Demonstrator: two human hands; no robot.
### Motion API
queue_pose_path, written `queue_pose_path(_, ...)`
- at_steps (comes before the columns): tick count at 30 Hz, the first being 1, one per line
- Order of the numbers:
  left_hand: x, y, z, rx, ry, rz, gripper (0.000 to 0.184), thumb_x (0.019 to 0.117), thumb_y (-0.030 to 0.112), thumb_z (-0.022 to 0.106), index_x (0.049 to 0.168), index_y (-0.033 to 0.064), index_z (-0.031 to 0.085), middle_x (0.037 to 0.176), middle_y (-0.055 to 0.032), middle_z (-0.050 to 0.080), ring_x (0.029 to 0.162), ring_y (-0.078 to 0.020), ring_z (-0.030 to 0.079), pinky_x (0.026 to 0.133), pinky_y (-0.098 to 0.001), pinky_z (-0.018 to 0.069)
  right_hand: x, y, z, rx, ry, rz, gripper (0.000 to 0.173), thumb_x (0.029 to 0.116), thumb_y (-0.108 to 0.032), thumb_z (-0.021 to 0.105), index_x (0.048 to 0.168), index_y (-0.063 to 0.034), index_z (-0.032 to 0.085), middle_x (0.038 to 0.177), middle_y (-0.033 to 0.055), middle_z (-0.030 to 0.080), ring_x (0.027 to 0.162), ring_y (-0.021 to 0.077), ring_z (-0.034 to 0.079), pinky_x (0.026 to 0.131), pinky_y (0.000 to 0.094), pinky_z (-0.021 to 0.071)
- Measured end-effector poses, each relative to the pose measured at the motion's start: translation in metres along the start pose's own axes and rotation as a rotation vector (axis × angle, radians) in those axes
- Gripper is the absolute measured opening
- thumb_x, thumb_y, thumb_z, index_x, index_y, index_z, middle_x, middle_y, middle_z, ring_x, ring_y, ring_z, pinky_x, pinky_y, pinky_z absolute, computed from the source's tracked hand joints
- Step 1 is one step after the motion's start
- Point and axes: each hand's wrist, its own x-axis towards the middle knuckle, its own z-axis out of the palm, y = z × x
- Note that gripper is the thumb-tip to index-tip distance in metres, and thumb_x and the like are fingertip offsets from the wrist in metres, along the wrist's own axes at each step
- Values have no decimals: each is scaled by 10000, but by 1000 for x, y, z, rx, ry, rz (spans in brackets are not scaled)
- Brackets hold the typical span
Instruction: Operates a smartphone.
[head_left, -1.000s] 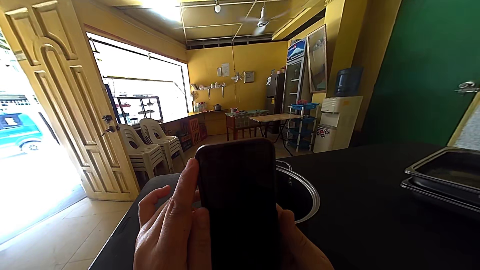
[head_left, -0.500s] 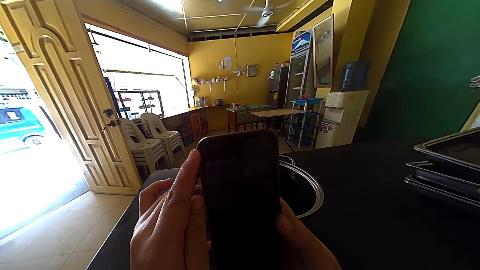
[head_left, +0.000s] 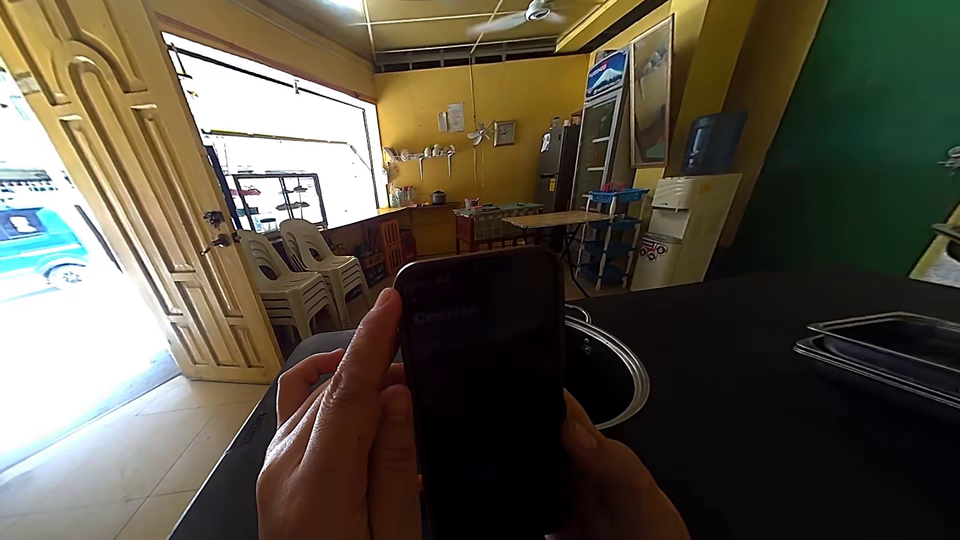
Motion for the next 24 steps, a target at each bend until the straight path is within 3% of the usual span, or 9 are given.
queue_pose_path(13,-2,2,3,-38,60,-8,439,1090,216,462,1506,80,488,1222,10,734,1077,-32,674,1077,-391,452,-1,3,0,5,-17,-39,377,1097,-387,428,1447,-255,476,1337,26,645,1128,164,684,730,295,628)
queue_pose_path(24,-3,1,3,-23,93,5,420,1082,205,462,1482,90,519,1201,16,740,1061,-31,679,1062,-403,459,0,5,-2,20,-32,-35,372,1094,-396,431,1427,-245,501,1318,33,654,1112,163,689,732,298,628)
